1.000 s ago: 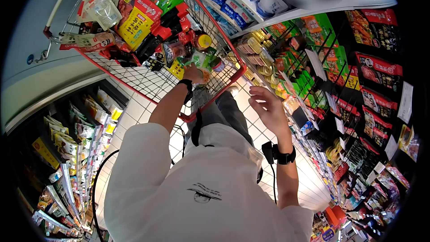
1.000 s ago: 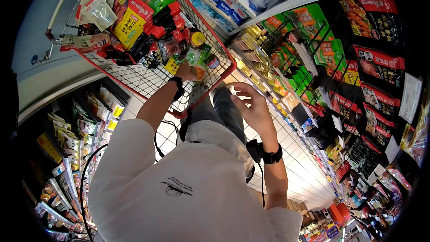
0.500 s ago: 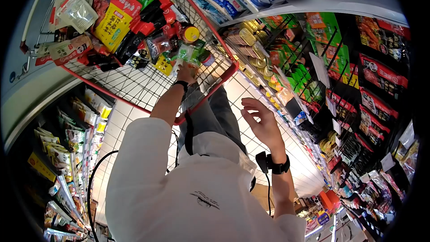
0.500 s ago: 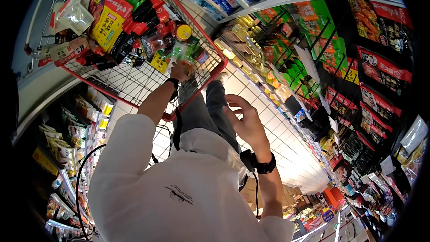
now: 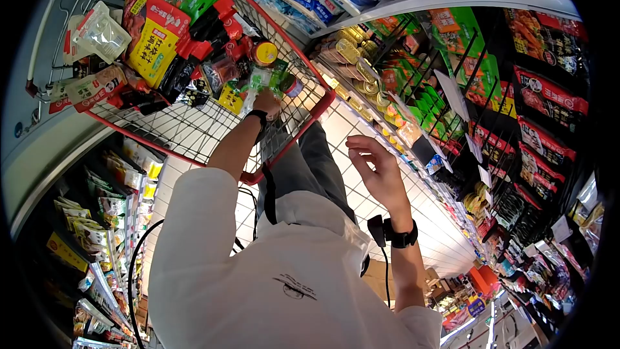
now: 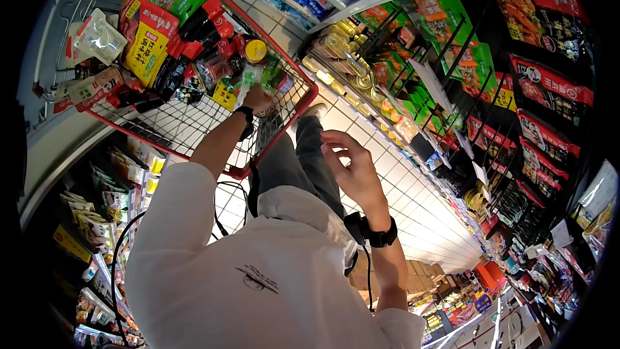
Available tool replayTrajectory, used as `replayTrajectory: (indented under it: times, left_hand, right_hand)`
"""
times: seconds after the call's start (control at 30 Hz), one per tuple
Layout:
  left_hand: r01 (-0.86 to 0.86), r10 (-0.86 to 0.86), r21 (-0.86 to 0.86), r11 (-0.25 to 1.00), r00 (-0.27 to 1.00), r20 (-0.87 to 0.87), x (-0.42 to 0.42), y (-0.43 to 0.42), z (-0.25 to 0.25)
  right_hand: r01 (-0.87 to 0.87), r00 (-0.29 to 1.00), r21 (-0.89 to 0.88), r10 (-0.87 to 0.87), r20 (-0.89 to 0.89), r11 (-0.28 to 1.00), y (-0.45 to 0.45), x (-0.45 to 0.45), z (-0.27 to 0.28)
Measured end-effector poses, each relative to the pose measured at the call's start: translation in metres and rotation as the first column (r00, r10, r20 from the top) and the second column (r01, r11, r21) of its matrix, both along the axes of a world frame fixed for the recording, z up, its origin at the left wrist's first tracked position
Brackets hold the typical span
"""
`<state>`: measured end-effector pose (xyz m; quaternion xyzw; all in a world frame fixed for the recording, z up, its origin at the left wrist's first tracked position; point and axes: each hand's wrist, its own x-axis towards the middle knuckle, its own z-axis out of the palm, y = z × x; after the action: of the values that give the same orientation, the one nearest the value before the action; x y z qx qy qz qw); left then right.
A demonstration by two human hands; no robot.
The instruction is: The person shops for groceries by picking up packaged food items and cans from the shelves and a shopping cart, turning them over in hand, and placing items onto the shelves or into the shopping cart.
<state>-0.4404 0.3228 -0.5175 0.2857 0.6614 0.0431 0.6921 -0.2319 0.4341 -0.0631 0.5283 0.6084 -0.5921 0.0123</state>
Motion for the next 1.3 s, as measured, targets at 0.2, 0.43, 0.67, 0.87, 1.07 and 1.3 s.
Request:
replayTrajectory:
  times: [0.2,0.43,0.67,0.87,1.07,1.3]
  left_hand:
    - [-0.347,0.364,0.149,0.926,0.926,-0.102,0.009,0.061,0.047]
    - [-0.554,0.537,-0.039,0.832,0.821,-0.192,0.024,0.081,0.025]
    - [-0.584,0.582,0.085,0.808,0.764,-0.279,0.021,0.071,-0.010]
    - [-0.323,0.393,0.271,0.907,0.880,-0.268,-0.012,0.072,0.086]
    - [-0.070,0.173,0.503,0.861,0.971,-0.162,-0.036,0.038,0.156]
    - [-0.128,0.314,0.784,0.607,0.945,-0.089,-0.034,0.008,0.348]
  right_hand:
    - [-0.009,1.000,0.036,0.010,-0.026,0.999,-0.002,0.008,-0.014]
    - [-0.001,1.000,0.067,0.001,0.004,0.998,0.000,0.023,-0.015]
    - [0.008,1.000,0.122,-0.005,-0.021,0.993,0.000,0.043,-0.006]
    - [0.006,0.999,0.053,-0.004,-0.035,0.999,-0.007,0.038,0.003]
    - [-0.103,0.989,0.069,0.110,-0.101,0.992,-0.020,0.025,0.010]
    - [-0.205,0.965,0.193,0.232,-0.125,0.959,-0.035,0.000,0.006]
